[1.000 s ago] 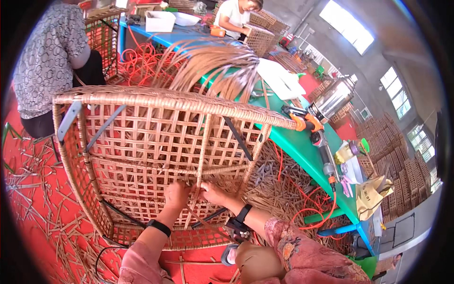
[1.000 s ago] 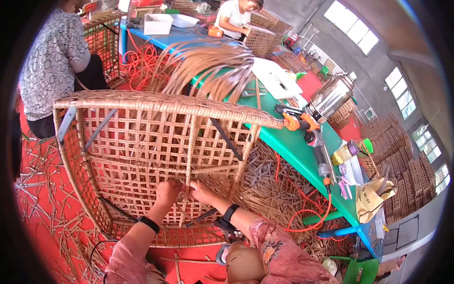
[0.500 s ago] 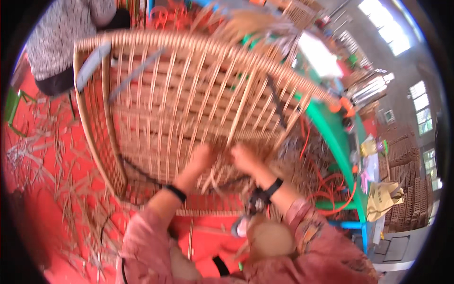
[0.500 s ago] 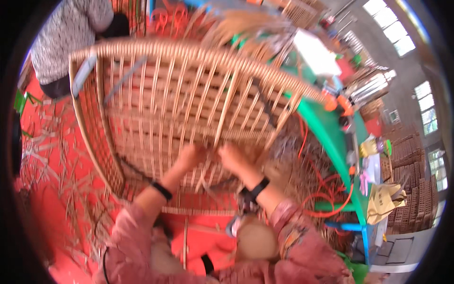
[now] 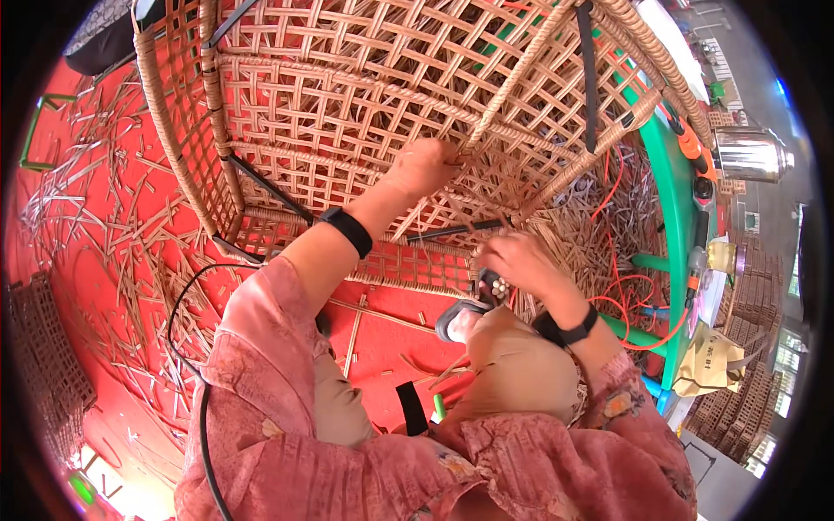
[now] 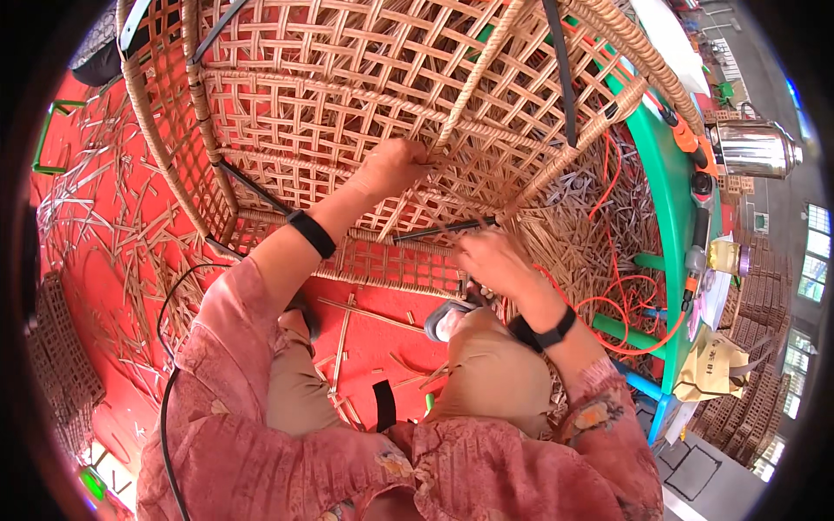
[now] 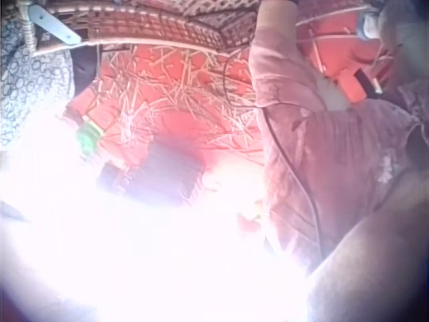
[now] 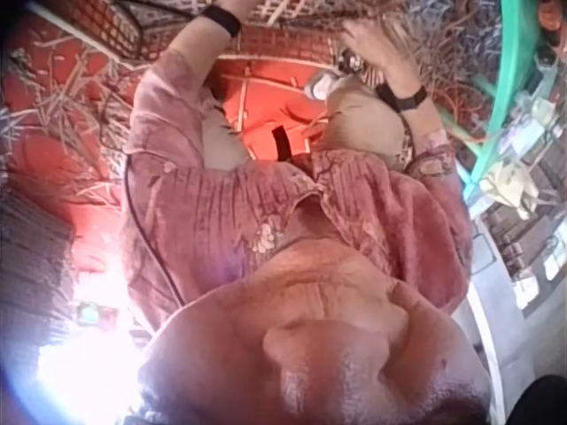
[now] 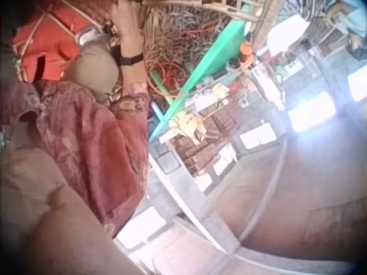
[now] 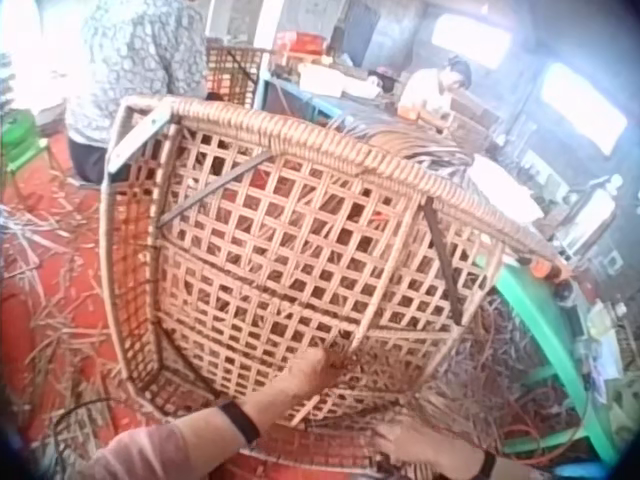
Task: Manually weaving a large wicker or bamboo furniture frame using individual strips.
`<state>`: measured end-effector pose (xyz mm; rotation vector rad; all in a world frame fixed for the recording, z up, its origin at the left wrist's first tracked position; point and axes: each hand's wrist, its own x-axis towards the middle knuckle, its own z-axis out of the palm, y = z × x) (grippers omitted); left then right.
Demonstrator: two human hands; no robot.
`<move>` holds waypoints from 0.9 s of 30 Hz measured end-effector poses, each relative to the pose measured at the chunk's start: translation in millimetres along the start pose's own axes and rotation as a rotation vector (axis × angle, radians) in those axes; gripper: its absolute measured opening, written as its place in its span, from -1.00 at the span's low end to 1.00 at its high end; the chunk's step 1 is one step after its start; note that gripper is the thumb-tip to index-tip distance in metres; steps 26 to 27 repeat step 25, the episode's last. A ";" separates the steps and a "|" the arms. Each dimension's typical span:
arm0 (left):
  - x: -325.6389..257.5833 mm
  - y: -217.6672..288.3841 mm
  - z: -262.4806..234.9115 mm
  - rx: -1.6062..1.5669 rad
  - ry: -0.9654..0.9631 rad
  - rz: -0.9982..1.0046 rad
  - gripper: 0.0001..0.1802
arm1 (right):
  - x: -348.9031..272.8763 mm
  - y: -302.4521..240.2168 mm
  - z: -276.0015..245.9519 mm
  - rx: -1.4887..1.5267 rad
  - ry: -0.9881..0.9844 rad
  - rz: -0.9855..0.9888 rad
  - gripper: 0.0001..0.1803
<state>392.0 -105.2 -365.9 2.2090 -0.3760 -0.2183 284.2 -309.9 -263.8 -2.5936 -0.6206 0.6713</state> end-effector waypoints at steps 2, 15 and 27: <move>-4.3 -10.5 -9.6 -0.204 -0.004 0.093 -0.85 | -36.0 14.6 -3.1 0.042 -0.013 0.227 -0.72; -3.6 -20.9 -15.2 -0.352 -0.107 -0.010 -0.85 | -112.8 133.6 48.3 0.571 -0.100 0.828 -0.64; 11.5 -26.2 -11.7 -0.439 -0.266 0.045 -0.83 | 118.3 57.3 36.6 0.970 0.162 0.162 -0.49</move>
